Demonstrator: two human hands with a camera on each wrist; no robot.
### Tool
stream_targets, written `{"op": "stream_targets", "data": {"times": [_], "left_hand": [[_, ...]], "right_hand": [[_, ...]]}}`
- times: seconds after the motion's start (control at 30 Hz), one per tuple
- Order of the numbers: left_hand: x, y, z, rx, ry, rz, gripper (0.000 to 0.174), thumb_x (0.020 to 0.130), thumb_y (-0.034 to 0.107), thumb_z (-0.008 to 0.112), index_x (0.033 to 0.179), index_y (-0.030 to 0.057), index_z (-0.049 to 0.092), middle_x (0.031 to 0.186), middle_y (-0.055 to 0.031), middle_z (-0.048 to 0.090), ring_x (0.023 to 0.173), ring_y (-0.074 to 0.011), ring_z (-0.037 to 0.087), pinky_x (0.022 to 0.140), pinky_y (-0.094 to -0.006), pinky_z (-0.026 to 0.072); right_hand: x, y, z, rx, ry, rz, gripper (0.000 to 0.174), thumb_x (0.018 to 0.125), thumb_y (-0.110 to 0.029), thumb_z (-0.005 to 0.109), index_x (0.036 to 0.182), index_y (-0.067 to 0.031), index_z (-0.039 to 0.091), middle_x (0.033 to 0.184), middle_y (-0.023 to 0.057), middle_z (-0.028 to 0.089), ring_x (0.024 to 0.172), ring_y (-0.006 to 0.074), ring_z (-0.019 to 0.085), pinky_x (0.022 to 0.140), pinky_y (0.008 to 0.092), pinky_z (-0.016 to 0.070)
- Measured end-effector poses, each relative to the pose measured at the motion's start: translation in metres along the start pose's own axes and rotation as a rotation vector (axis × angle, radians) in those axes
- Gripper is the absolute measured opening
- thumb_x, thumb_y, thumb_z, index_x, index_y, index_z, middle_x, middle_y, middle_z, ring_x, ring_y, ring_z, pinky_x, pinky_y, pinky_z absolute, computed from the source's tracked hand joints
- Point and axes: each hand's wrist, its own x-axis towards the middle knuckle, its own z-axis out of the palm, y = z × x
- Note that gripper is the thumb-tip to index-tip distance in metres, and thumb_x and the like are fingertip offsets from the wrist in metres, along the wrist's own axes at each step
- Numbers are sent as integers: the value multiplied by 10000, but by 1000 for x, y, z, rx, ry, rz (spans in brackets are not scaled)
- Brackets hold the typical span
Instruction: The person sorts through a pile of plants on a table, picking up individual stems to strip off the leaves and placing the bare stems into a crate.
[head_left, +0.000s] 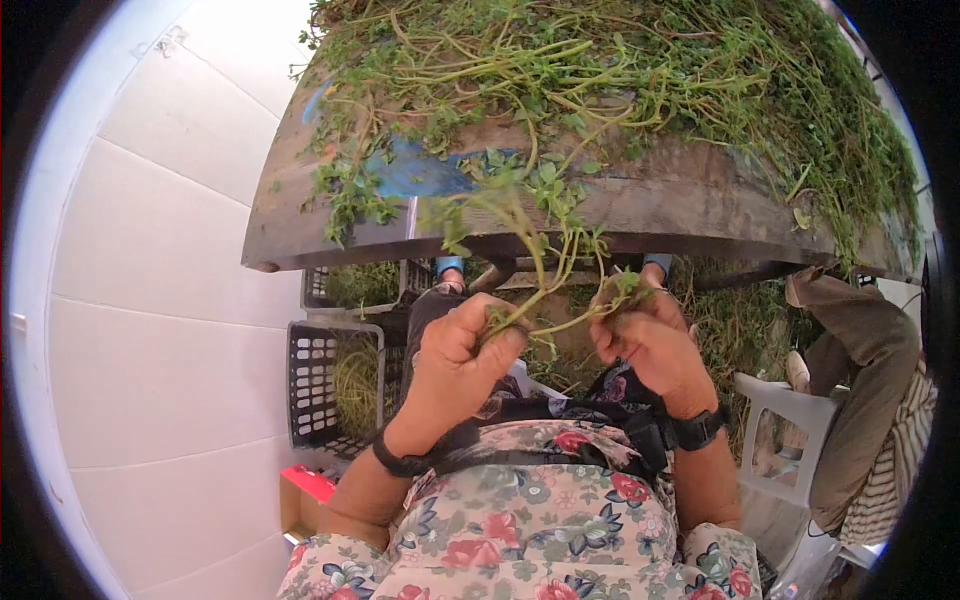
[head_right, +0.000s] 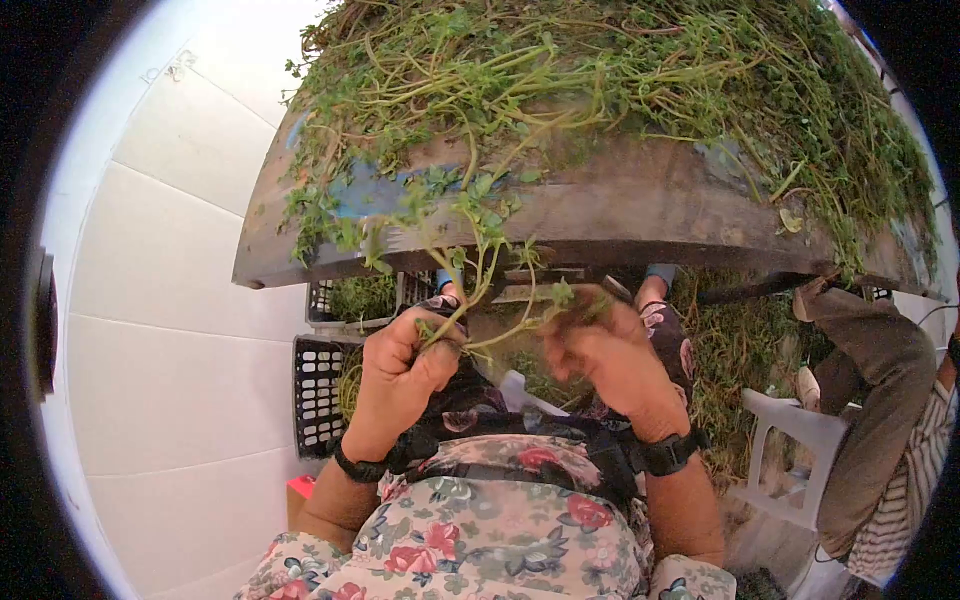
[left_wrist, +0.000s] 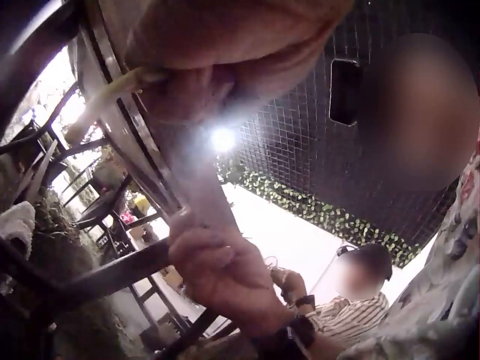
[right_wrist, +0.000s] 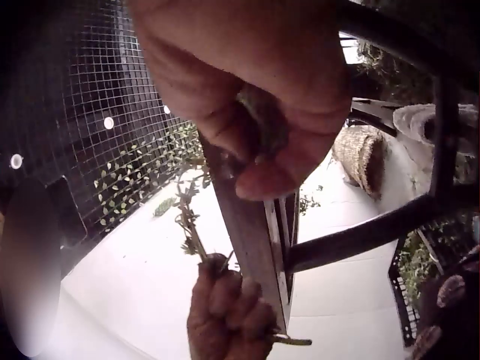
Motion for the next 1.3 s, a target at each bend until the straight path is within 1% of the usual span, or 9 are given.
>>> {"op": "stream_targets", "data": {"times": [0.1, 0.3, 0.5, 0.7, 0.8, 0.9, 1.13, 1.23, 1.3], "left_hand": [[4, -6, 2, 130, -36, 86, 148, 811, 136, 596, 888, 15, 558, 669, -67, 562, 594, -126, 496, 572, -263, 410], [3, 3, 4, 213, -124, 12, 103, 790, 100, 587, 853, 22, 563, 646, -26, 540, 581, -93, 469, 550, -239, 397], [1, -5, 0, 301, -117, 146, 76, 795, 80, 565, 839, 18, 573, 629, -11, 539, 565, -76, 470, 530, -231, 393], [-5, -10, -6, 304, -144, 25, 85, 798, 86, 573, 848, 18, 587, 637, -29, 566, 560, -73, 483, 528, -229, 399], [-7, -10, -6, 327, -161, 10, 86, 796, 89, 585, 845, 18, 591, 623, -29, 566, 554, -73, 497, 517, -235, 405], [-10, -8, -4, 303, -185, -41, 82, 789, 88, 594, 834, 18, 594, 603, -31, 561, 541, -82, 518, 503, -245, 411], [-10, -1, 5, 378, -247, 69, 98, 788, 116, 607, 841, 39, 580, 654, -138, 565, 580, -299, 577, 510, -331, 425], [-10, -12, -3, 382, -148, 127, 69, 785, 75, 588, 814, 12, 589, 589, -88, 546, 497, -146, 544, 478, -263, 406], [-10, -16, -7, 426, -176, 61, 74, 783, 80, 591, 817, 14, 590, 606, -107, 550, 500, -185, 547, 484, -269, 409]], "right_hand": [[-7, 3, 3, -93, -198, 32, 363, 778, -225, 619, 1053, -41, 471, 741, 60, 542, 541, 109, 464, 457, 233, 348], [-10, -10, 10, -31, -135, 50, 224, 836, -157, 574, 1010, -24, 528, 645, -8, 478, 484, 57, 374, 422, 200, 275], [-11, -16, 6, -117, -14, 113, 142, 804, -95, 569, 918, -25, 521, 685, 84, 564, 484, 84, 435, 410, 205, 303], [-15, -11, -8, -669, -84, 15, 130, 759, -63, 577, 878, -12, 562, 708, 112, 615, 547, 125, 531, 469, 247, 400], [-11, 8, -15, -1142, -181, -313, 189, 758, -68, 567, 930, 10, 562, 734, 147, 618, 605, 183, 563, 570, 319, 449], [-9, 25, -13, -1284, -148, -379, 242, 774, -80, 538, 994, 23, 548, 751, 173, 600, 649, 221, 561, 655, 363, 447], [12, 32, -27, -744, 285, -261, 175, 792, -100, 505, 934, -2, 534, 736, 125, 582, 596, 204, 523, 527, 310, 398], [6, 14, -45, -228, 329, -49, 185, 797, -120, 524, 961, -34, 528, 719, 35, 525, 555, 70, 387, 458, 218, 277], [-5, 3, -35, -169, 128, 31, 199, 808, -129, 529, 981, -30, 525, 710, 23, 511, 544, 67, 377, 451, 209, 269]]}}
